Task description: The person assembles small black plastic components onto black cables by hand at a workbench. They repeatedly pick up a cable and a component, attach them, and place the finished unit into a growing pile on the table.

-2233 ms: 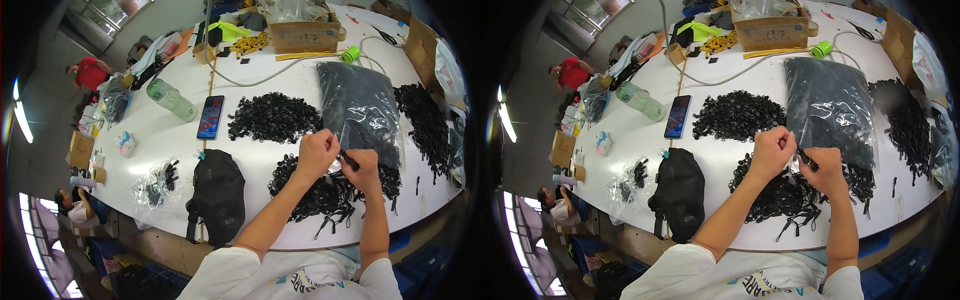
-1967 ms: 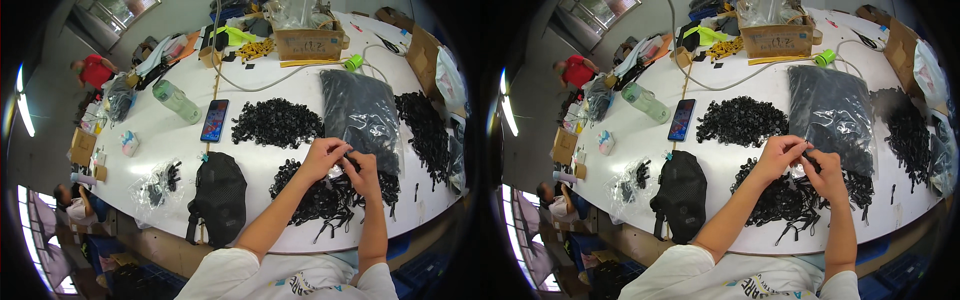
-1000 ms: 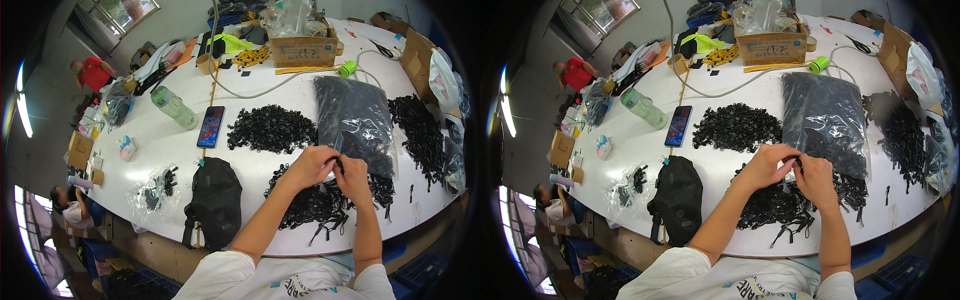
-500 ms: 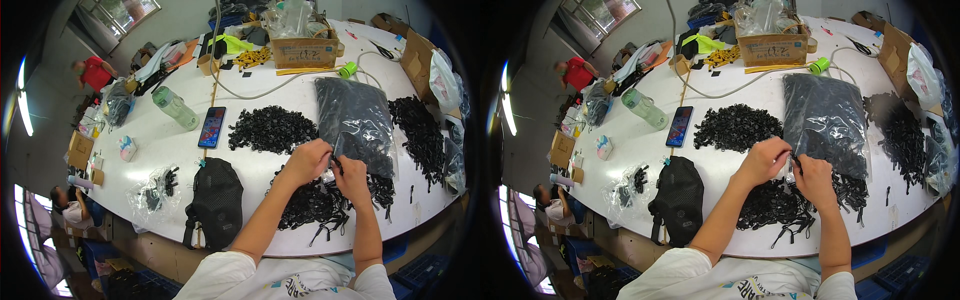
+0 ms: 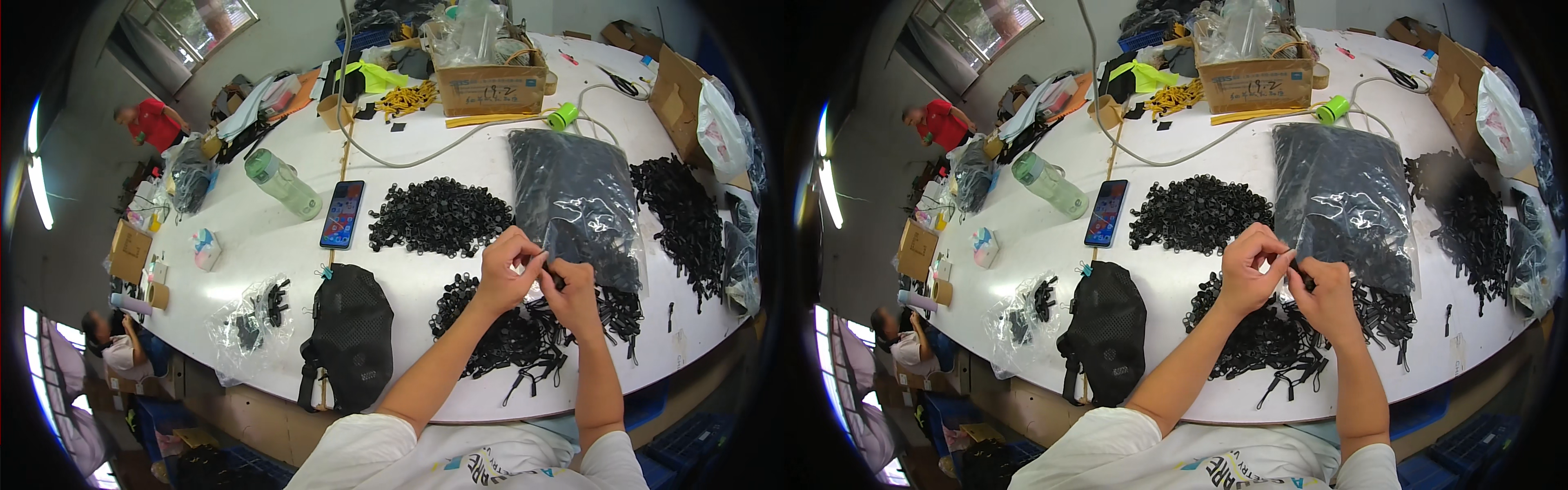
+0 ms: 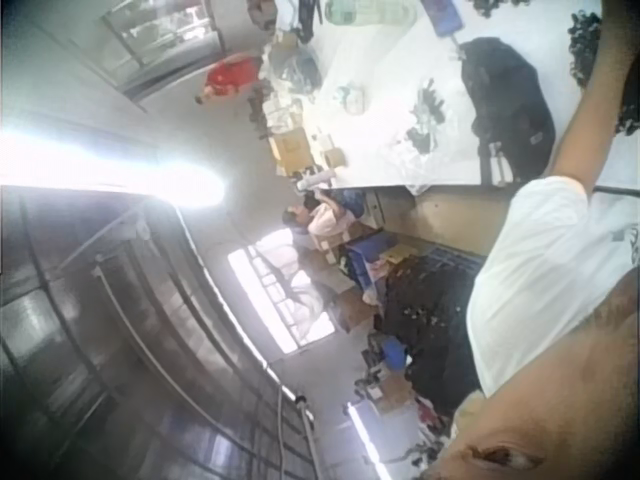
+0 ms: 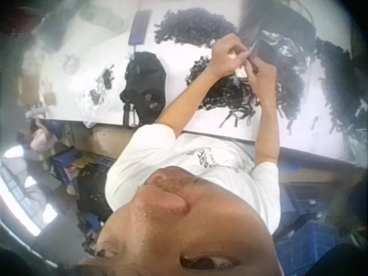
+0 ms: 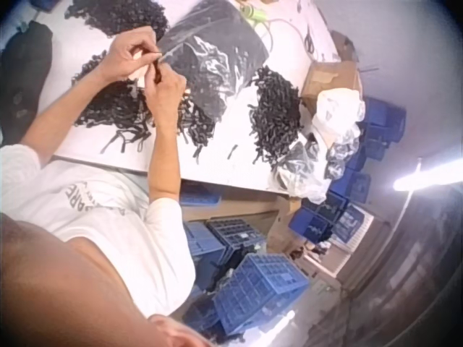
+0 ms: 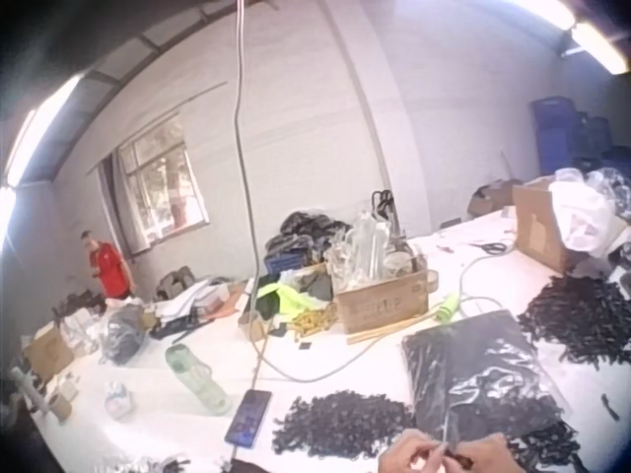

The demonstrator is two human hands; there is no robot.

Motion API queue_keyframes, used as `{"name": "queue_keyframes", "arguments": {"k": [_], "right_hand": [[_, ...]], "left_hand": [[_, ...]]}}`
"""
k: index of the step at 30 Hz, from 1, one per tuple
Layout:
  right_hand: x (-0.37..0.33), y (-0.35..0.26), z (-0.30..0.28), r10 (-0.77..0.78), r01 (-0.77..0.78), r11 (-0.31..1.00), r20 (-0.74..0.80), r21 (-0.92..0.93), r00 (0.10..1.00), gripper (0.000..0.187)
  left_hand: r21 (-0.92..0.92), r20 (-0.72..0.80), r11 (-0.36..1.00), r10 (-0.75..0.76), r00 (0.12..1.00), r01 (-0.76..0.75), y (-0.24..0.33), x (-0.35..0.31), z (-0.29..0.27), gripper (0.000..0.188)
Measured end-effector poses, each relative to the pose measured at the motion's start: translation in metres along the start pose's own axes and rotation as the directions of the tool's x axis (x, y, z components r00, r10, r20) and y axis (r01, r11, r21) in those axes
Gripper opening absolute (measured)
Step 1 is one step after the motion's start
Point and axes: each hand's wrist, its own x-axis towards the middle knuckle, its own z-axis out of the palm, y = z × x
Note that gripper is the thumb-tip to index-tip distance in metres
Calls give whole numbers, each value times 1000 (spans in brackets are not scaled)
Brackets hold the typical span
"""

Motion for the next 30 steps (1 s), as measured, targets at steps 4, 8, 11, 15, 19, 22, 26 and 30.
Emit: {"name": "queue_keyframes", "arguments": {"k": [4,8,11,15,19,22,26,30], "right_hand": [[2,0,-2,-9,4,998,76,64,997,18],[-2,9,1,-143,149,987,80,-66,986,16],[-3,8,-1,-258,276,939,110,-205,960,13],[-2,9,-6,-292,309,945,150,-108,945,10],[-4,28,4,-337,336,941,141,37,931,22],[-3,24,0,-332,324,943,176,70,927,22],[0,33,-11,-339,314,883,13,350,941,16],[1,44,-38,357,222,421,-386,879,850,25]], "left_hand": [[279,55,913,293,955,-296,-8,3,-8,11],[177,260,951,203,944,-253,-4,9,-26,6],[197,361,979,-17,932,-59,-3,9,-27,9],[259,558,965,-175,811,30,-13,10,-38,18],[491,413,844,-7,911,-216,-7,14,-61,24],[316,356,940,6,935,-127,-1,14,-52,33],[229,352,973,-76,933,-7,-3,12,-41,36],[137,244,990,-50,968,16,-9,12,-50,42]]}}
